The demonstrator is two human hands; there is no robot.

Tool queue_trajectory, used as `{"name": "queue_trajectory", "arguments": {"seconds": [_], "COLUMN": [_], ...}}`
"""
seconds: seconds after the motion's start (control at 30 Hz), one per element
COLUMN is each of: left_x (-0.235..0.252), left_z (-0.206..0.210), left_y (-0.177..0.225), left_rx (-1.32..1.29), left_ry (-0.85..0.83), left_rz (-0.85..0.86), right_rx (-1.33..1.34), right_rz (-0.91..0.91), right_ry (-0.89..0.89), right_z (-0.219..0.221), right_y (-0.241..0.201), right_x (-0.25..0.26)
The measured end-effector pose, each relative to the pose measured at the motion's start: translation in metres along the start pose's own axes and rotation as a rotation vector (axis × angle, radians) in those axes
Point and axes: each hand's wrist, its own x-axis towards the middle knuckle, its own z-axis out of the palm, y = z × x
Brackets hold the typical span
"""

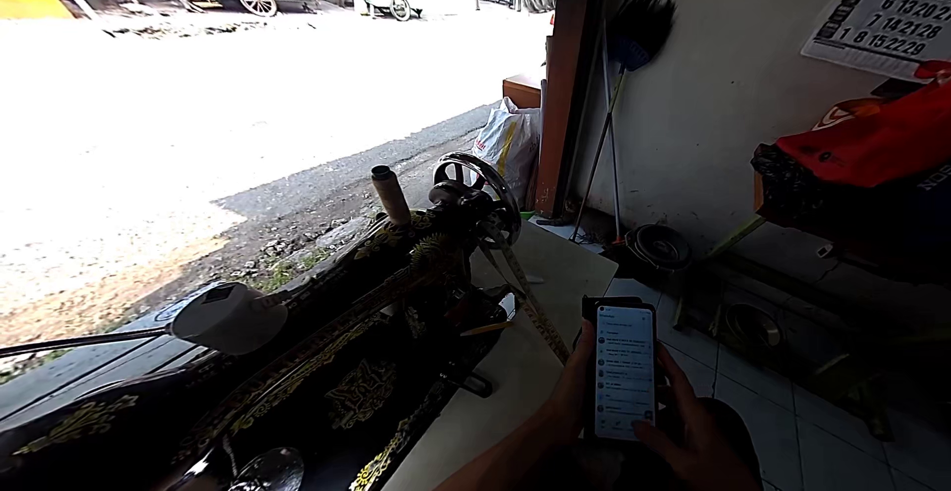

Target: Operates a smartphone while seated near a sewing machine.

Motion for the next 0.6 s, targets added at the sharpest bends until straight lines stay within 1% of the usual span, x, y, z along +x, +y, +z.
{"name": "queue_trajectory", "arguments": {"seconds": [0.2, 0.6], "left_x": [-0.001, 0.001], "left_z": [0.001, -0.001], "left_y": [0.001, -0.001], "left_rx": [0.044, 0.029], "left_ry": [0.037, 0.032], "left_rz": [-0.009, -0.018], "right_rx": [-0.058, -0.076], "right_rz": [0.029, 0.055], "right_ry": [-0.099, -0.136], "right_z": [-0.010, -0.012], "right_y": [-0.001, -0.002], "right_x": [-0.002, -0.003]}}
